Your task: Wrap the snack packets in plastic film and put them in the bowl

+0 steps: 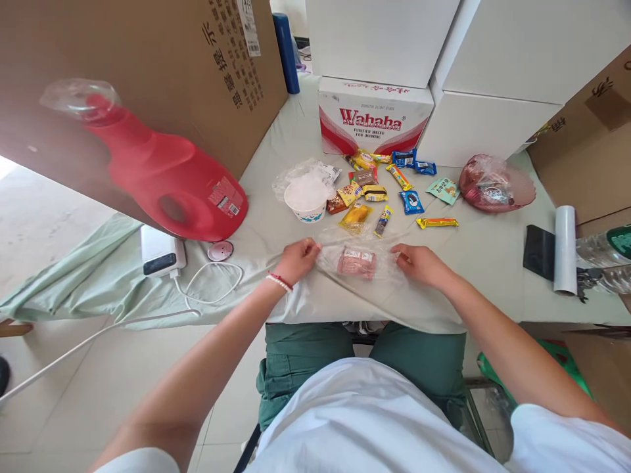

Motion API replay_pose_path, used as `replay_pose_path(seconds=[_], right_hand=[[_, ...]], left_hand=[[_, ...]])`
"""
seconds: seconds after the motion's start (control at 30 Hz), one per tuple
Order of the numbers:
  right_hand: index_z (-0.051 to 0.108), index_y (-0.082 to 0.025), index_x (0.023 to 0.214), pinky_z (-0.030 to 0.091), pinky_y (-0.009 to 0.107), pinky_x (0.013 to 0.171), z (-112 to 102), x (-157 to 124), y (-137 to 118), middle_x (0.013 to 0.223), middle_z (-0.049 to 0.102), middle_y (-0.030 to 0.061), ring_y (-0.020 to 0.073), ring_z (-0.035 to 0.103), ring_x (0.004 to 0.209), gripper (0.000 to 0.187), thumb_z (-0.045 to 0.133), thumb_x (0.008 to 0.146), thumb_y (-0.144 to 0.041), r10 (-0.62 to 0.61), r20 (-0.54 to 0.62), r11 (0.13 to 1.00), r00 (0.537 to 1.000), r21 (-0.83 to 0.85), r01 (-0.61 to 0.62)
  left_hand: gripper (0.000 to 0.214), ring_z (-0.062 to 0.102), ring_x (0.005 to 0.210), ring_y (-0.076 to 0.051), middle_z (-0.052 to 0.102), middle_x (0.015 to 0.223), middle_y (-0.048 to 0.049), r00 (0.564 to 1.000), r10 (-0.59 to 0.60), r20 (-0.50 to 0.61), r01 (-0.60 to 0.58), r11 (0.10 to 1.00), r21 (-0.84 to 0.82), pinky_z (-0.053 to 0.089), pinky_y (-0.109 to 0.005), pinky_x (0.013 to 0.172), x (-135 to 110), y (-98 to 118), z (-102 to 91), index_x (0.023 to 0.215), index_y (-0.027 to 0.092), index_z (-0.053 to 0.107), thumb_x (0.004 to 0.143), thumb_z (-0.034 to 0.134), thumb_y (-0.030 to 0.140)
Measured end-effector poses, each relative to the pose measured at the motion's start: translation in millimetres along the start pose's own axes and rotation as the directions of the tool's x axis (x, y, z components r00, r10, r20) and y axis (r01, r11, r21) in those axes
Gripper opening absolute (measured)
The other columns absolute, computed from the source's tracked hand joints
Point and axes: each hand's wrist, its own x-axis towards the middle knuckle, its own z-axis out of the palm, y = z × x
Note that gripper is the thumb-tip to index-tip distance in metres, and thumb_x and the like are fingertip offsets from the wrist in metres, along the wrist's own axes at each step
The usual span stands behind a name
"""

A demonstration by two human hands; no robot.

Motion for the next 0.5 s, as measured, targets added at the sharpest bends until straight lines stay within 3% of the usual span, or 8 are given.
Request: replay_pose_path(seconds=[0.07, 0.17, 0.23, 0.27, 0.37, 0.43, 0.5], right_hand=[[0.071, -0.020, 0.129, 0.052, 0.035, 0.082, -8.4, 14.6, -4.3, 0.110, 0.076, 0.0134, 0.0294, 0.067, 0.103, 0.036, 0.051, 0.100, -0.030, 0.068, -0.078, 0.982, 0.995, -0.169, -0.080], [0.067, -0.020, 0.136, 0.051, 0.041, 0.093, -15.4, 32.9, -15.3, 0.124, 0.071, 0.0160, 0.0326, 0.064, 0.113, 0.042, 0.050, 0.102, -0.038, 0.016, -0.196, 0.977, 0.981, -0.203, -0.057], [0.061, -0.018, 0.145, 0.049, 0.044, 0.101, -14.6, 46.7, -24.8, 0.133, 0.066, 0.0175, 0.0344, 0.061, 0.118, 0.050, 0.052, 0.102, -0.042, -0.050, -0.231, 0.984, 0.972, -0.181, 0.008], [0.057, -0.016, 0.149, 0.047, 0.045, 0.104, -12.8, 54.4, -29.9, 0.137, 0.064, 0.0186, 0.0357, 0.059, 0.122, 0.056, 0.055, 0.100, -0.044, -0.074, -0.235, 0.985, 0.969, -0.172, 0.033], [0.049, -0.011, 0.155, 0.047, 0.043, 0.103, -5.9, 76.1, -45.3, 0.129, 0.069, 0.0191, 0.0368, 0.056, 0.126, 0.072, 0.068, 0.093, -0.042, -0.059, -0.180, 0.989, 0.982, -0.142, 0.034], [0.060, -0.013, 0.146, 0.048, 0.038, 0.098, -3.0, 82.9, -55.4, 0.114, 0.075, 0.0150, 0.0329, 0.061, 0.118, 0.059, 0.069, 0.092, -0.036, 0.003, -0.113, 0.993, 0.994, -0.115, -0.016], [0.072, -0.016, 0.129, 0.048, 0.033, 0.093, -1.1, 78.8, -64.8, 0.104, 0.077, 0.0107, 0.0270, 0.066, 0.106, 0.036, 0.062, 0.097, -0.028, -0.004, -0.061, 0.996, 0.998, -0.085, -0.001]], left_hand=[[0.024, 0.062, 0.083, -0.023, 0.068, 0.083, -0.0055, 0.974, -0.040, -0.225, 0.049, 0.998, 0.035, 0.050, -0.038, 0.084, 8.5, 3.5, -1.2, 0.086, 0.022, 0.062, 0.095, 0.051, 0.041], [0.022, 0.062, 0.103, -0.028, 0.069, 0.104, -0.0123, 0.822, 0.043, -0.567, 0.022, 0.994, 0.108, 0.047, -0.046, 0.099, -8.0, 10.8, -4.5, 0.098, 0.020, 0.064, 0.097, 0.050, 0.037], [0.024, 0.061, 0.105, -0.028, 0.069, 0.104, -0.0123, 0.750, 0.172, -0.638, -0.061, 0.979, 0.193, 0.046, -0.048, 0.100, -32.7, 18.5, -2.5, 0.101, 0.020, 0.066, 0.100, 0.046, 0.033], [0.025, 0.062, 0.100, -0.027, 0.069, 0.100, -0.0109, 0.764, 0.257, -0.593, -0.135, 0.961, 0.242, 0.046, -0.048, 0.098, -45.5, 23.5, 0.9, 0.102, 0.020, 0.068, 0.101, 0.045, 0.031], [0.030, 0.061, 0.094, -0.026, 0.070, 0.097, -0.0099, 0.854, 0.436, -0.283, -0.333, 0.877, 0.348, 0.045, -0.046, 0.091, -71.0, 41.1, 19.6, 0.111, 0.024, 0.074, 0.100, 0.046, 0.028], [0.035, 0.060, 0.097, -0.028, 0.070, 0.100, -0.0111, 0.902, 0.414, -0.121, -0.336, 0.851, 0.403, 0.043, -0.046, 0.087, -72.3, 51.5, 34.6, 0.122, 0.026, 0.074, 0.101, 0.046, 0.028], [0.038, 0.059, 0.100, -0.031, 0.070, 0.099, -0.0119, 0.938, 0.346, -0.035, -0.296, 0.848, 0.439, 0.042, -0.046, 0.085, -64.8, 57.3, 46.5, 0.130, 0.026, 0.071, 0.102, 0.045, 0.027]])
